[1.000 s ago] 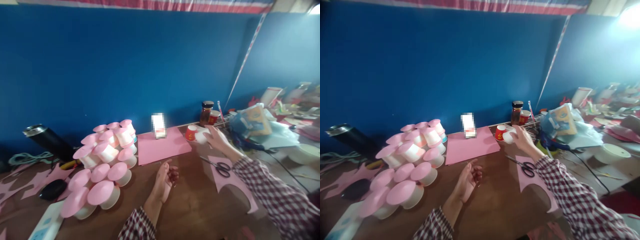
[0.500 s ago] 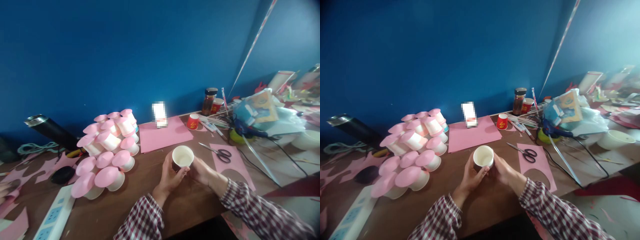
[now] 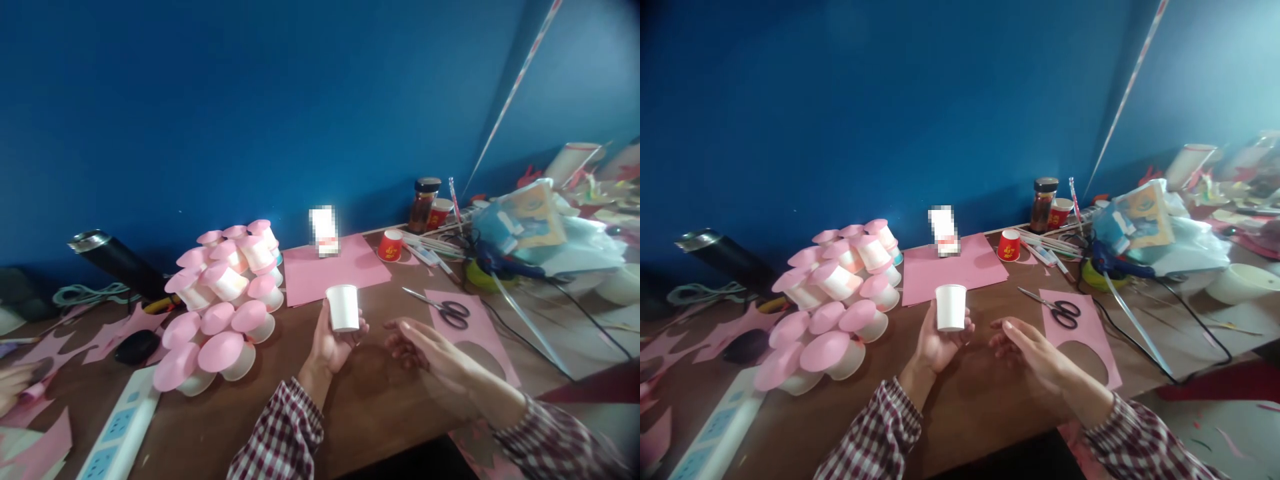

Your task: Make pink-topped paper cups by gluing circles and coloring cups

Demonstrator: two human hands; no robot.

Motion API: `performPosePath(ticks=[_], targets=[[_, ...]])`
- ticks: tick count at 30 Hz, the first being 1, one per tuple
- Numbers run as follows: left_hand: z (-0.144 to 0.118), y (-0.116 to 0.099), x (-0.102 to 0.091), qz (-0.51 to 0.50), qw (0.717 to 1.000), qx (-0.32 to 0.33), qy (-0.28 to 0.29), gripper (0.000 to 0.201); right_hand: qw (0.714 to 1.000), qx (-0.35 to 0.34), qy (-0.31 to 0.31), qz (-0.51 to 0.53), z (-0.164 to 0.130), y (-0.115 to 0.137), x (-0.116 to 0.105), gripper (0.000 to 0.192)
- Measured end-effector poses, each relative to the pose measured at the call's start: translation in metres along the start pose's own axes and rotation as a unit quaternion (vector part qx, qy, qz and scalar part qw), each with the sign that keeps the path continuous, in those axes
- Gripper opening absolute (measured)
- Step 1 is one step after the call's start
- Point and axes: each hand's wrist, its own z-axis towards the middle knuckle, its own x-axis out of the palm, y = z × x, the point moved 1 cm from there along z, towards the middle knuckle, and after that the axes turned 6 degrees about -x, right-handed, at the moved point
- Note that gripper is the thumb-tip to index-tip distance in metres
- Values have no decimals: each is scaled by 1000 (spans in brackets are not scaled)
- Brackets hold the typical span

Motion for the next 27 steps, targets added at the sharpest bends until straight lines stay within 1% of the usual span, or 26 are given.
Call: performPosePath(ticks=[3,4,5,6,7,8,9,10,11,12,13,14,17,23,27], targets=[[-1,-1,-1,-15,1000,-16,9,50,995,-29,-17,-97,-1,2,-22,43],[-1,-2,-1,-17,1000,-15,10,51,986,-52,-28,-154,0,3,-31,44],[-1,-2,-1,-19,1000,-12,8,51,968,-89,-46,-231,0,5,-41,43],[-2,-2,-1,-20,1000,-8,5,51,938,-128,-61,-315,1,7,-51,41],[-2,-2,0,-19,1000,-1,1,51,898,-163,-89,-399,1,9,-61,38],[-2,-2,0,-18,1000,6,-3,51,849,-188,-115,-481,1,11,-71,35],[-3,-2,0,-15,1000,14,-5,51,793,-206,-134,-558,1,13,-81,32],[-3,-2,1,-11,1000,21,-7,51,737,-216,-153,-622,1,14,-91,31],[-3,-2,1,-7,1000,29,-9,50,689,-217,-170,-670,1,15,-99,30],[-4,-2,2,-4,999,36,-10,49,657,-211,-173,-703,1,15,-107,30],[-4,-1,2,-1,999,41,-10,47,638,-202,-176,-722,1,14,-114,29],[-4,-2,2,1,999,45,-11,46,629,-192,-171,-733,2,13,-120,28],[-5,-2,2,4,999,47,-12,46,620,-177,-156,-748,5,8,-130,27],[-4,-2,2,9,999,43,-21,45,598,-135,-157,-774,9,8,-131,27],[-4,-2,3,5,999,38,-17,46,588,-148,-138,-783,12,6,-136,33]])
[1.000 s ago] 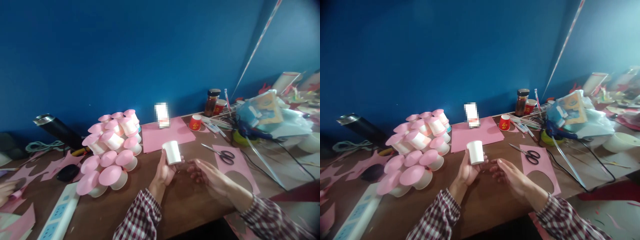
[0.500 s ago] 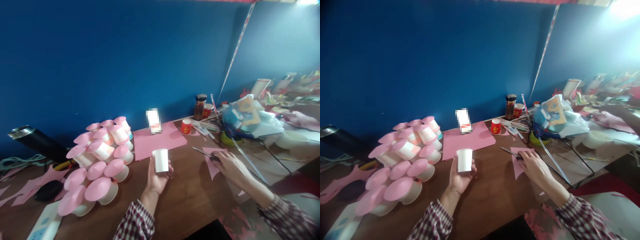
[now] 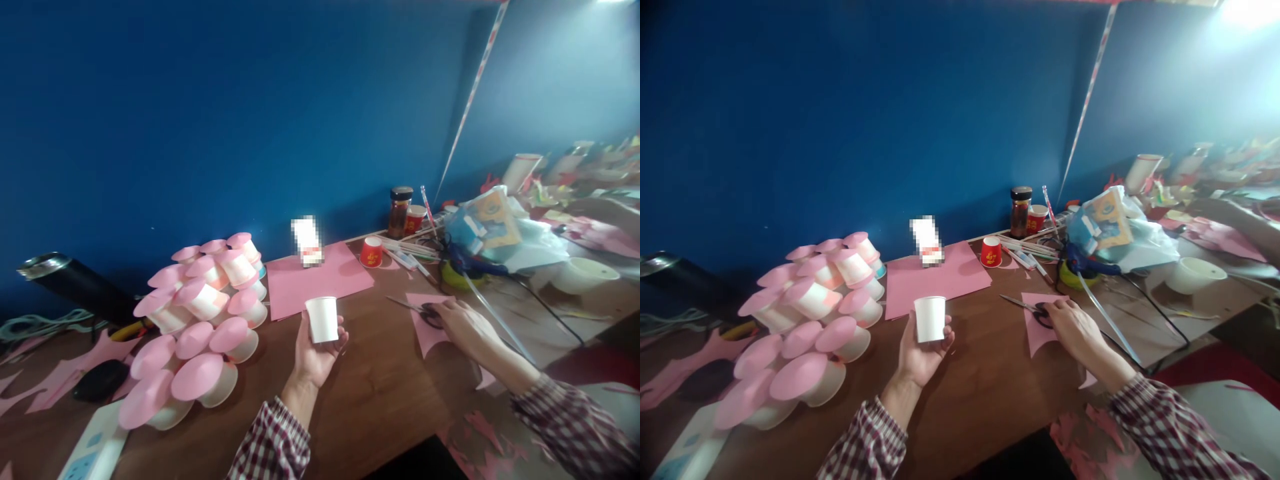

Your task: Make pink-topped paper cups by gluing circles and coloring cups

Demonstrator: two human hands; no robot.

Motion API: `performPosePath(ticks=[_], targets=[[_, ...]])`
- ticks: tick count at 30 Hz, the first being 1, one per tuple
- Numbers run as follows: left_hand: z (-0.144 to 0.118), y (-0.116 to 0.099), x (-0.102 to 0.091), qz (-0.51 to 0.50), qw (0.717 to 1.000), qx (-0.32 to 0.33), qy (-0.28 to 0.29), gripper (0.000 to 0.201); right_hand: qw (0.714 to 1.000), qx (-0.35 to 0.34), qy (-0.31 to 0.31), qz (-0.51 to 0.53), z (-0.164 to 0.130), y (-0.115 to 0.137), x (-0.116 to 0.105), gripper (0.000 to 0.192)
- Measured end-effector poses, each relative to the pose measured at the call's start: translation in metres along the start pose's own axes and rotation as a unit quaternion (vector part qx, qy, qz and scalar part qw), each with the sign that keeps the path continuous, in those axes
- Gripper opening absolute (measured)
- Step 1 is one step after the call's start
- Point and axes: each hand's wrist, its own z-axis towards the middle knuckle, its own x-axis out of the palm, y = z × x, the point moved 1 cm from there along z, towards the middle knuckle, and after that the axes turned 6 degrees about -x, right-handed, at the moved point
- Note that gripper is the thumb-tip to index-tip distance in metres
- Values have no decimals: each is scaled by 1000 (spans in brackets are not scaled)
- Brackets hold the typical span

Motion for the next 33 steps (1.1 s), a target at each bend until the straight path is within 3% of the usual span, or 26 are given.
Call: performPosePath(ticks=[11,18,28,33], targets=[[0,1,-1,4,1000,-19,5,46,999,32,-37,-7,0,-18,7,33],[-2,0,3,24,1000,-11,-6,42,998,62,-19,11,6,-20,4,30],[-2,-1,2,42,999,8,-10,41,995,86,-27,38,5,-7,-17,32],[-2,3,1,87,994,31,-50,39,994,98,-24,52,12,-7,-24,29]])
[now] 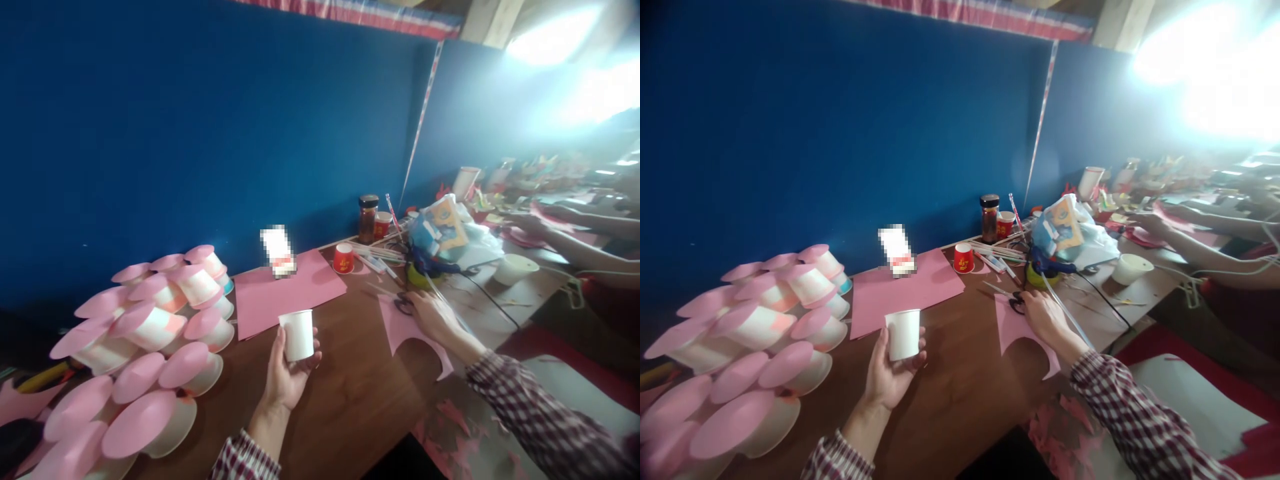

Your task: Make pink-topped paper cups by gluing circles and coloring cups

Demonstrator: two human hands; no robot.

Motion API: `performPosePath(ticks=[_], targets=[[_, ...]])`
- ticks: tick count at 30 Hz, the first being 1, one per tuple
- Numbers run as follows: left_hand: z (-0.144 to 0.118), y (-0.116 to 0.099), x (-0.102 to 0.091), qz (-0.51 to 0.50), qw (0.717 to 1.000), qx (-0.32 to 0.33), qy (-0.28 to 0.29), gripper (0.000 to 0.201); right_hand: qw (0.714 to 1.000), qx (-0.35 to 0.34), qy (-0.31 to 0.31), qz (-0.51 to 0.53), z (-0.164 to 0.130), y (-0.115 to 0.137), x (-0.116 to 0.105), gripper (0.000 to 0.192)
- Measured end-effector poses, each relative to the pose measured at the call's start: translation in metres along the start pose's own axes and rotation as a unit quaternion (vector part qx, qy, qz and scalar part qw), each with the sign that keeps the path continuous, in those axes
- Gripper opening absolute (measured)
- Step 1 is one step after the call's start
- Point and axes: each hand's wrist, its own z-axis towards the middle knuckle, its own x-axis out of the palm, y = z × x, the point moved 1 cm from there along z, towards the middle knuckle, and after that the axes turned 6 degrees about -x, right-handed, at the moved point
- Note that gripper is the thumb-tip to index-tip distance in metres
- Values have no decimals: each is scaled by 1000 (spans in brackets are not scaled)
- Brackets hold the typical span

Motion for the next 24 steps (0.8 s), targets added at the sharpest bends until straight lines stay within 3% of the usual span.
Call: performPosePath(ticks=[3,8,13,19,22,24], targets=[[-2,4,0,43,999,18,-3,40,1000,8,0,1,5,1,-2,28],[-2,4,3,126,991,38,40,52,1000,-1,0,10,12,5,-6,30],[5,2,-3,105,992,71,8,55,1000,-9,4,20,12,6,-8,31],[7,2,-4,101,991,81,21,53,998,-33,26,36,4,12,-5,28],[5,1,-2,141,985,96,-14,57,998,-40,32,34,5,15,-8,28],[4,0,-3,198,967,147,-61,65,998,-43,32,28,10,16,-12,28]])
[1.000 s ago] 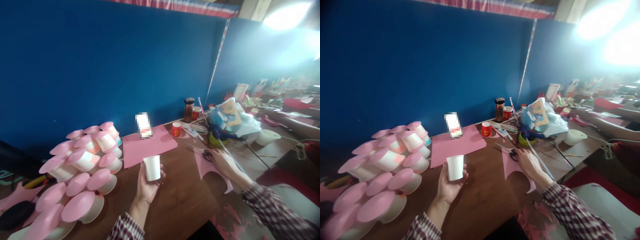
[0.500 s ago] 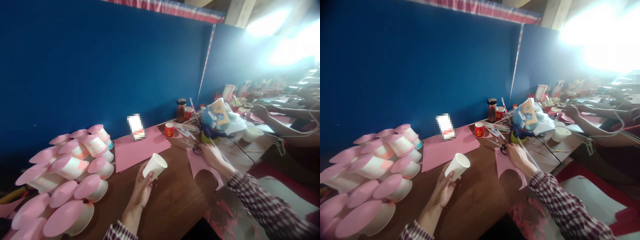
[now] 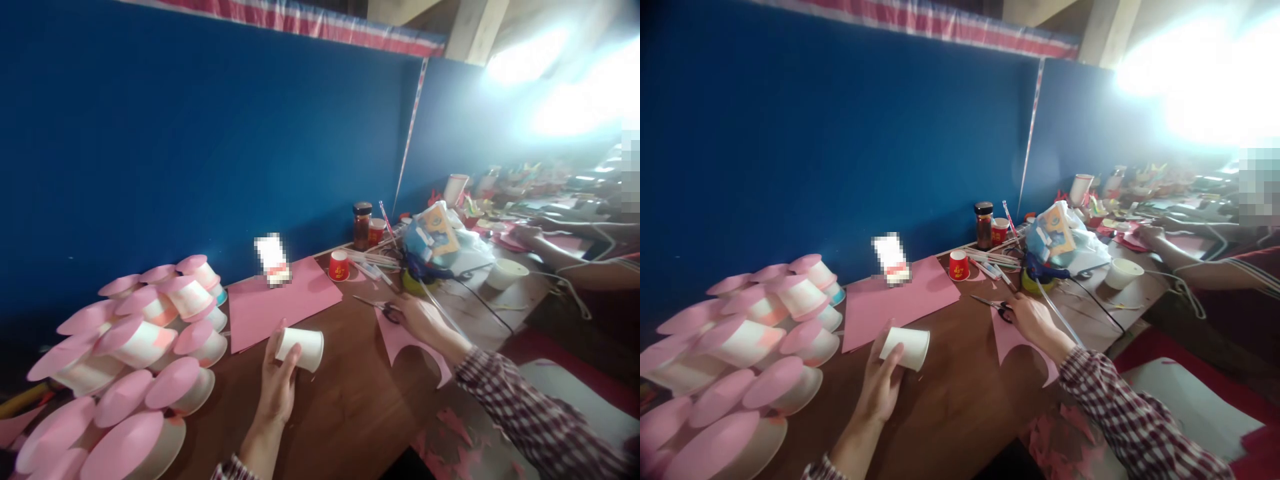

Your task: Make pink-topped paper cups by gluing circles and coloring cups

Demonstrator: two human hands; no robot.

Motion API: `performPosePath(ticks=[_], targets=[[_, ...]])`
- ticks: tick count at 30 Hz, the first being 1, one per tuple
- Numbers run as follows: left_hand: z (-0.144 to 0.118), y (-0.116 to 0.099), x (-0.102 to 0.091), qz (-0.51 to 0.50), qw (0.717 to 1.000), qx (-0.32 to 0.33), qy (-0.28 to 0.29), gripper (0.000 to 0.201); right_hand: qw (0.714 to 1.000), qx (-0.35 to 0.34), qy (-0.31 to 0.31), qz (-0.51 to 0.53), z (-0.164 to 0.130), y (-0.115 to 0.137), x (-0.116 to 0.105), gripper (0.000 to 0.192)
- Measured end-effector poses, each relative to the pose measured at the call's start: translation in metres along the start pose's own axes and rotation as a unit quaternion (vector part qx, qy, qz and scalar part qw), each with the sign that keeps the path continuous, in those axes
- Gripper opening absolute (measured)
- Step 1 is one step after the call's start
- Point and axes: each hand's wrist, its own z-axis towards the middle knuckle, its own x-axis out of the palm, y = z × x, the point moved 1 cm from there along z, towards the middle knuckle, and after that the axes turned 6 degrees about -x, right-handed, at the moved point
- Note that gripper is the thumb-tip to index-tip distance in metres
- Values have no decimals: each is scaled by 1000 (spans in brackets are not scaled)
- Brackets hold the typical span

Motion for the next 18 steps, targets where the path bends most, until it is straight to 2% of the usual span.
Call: performPosePath(ticks=[4,8,12,14,18], targets=[[1,1,-2,163,977,111,-77,80,1000,-15,6,-19,26,2,-10,30],[4,8,-6,272,943,175,-72,61,999,-11,18,-42,68,2,-8,26],[8,14,-8,375,878,292,-50,53,998,5,22,-56,107,5,7,26],[9,16,-8,405,860,309,-35,53,998,19,29,-60,120,8,17,29],[9,19,-8,428,852,301,-18,54,996,57,41,-60,138,12,32,33]])
